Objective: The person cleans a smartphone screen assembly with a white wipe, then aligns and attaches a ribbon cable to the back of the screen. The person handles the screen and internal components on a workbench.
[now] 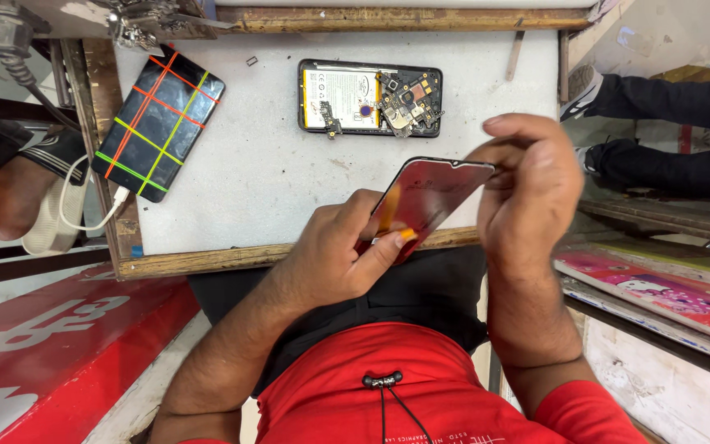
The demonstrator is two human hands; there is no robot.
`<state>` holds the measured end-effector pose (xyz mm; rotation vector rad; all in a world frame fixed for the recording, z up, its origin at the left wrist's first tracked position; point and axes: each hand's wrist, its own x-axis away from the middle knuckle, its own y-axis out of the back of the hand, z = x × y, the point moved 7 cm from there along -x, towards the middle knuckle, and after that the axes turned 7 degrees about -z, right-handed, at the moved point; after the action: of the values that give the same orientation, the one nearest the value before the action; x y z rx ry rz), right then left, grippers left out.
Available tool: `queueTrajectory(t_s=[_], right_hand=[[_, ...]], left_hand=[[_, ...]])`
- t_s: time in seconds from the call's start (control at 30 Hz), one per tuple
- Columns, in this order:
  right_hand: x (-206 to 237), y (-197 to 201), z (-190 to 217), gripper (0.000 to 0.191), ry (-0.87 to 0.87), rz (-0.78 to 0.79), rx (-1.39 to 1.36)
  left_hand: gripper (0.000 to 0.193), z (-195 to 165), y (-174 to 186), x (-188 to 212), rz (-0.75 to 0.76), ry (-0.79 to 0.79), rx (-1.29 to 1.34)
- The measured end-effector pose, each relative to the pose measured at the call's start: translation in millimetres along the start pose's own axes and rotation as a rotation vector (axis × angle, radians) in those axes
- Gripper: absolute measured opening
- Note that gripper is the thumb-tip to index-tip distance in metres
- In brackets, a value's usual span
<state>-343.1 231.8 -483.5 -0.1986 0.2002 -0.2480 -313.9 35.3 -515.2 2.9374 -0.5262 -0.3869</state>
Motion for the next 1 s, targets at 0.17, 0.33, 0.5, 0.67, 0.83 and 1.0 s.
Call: queueTrajectory(t_s=[0.17,0.33,0.5,0.67,0.83,1.0], right_hand=[[19,-22,-36,0.039,-0.173,0.249,-0.069],[19,-15,-72,0.033,-0.454,0.206,-0.349],[16,-19,-81,0.03,-0.585,0.183,-0.491],[17,-24,-78,0.03,-0.57,0.216,-0.424],[15,-21,-78,0.034,-0.531,0.203,-0.4],[15,-23,-74,0.036,-0.453,0.189,-0.336]], left_hand=[[0.032,-26,8,0,-0.166,-0.046,-0.158],[0.039,-36,13,1,-0.112,0.104,-0.084],[0.023,-50,27,1,-0.193,0.053,0.001],[0.02,-43,27,3,-0.203,0.167,0.059],[0.017,-32,27,2,-0.228,0.242,0.06],[0.015,-28,27,-2,-0.26,0.252,0.105]])
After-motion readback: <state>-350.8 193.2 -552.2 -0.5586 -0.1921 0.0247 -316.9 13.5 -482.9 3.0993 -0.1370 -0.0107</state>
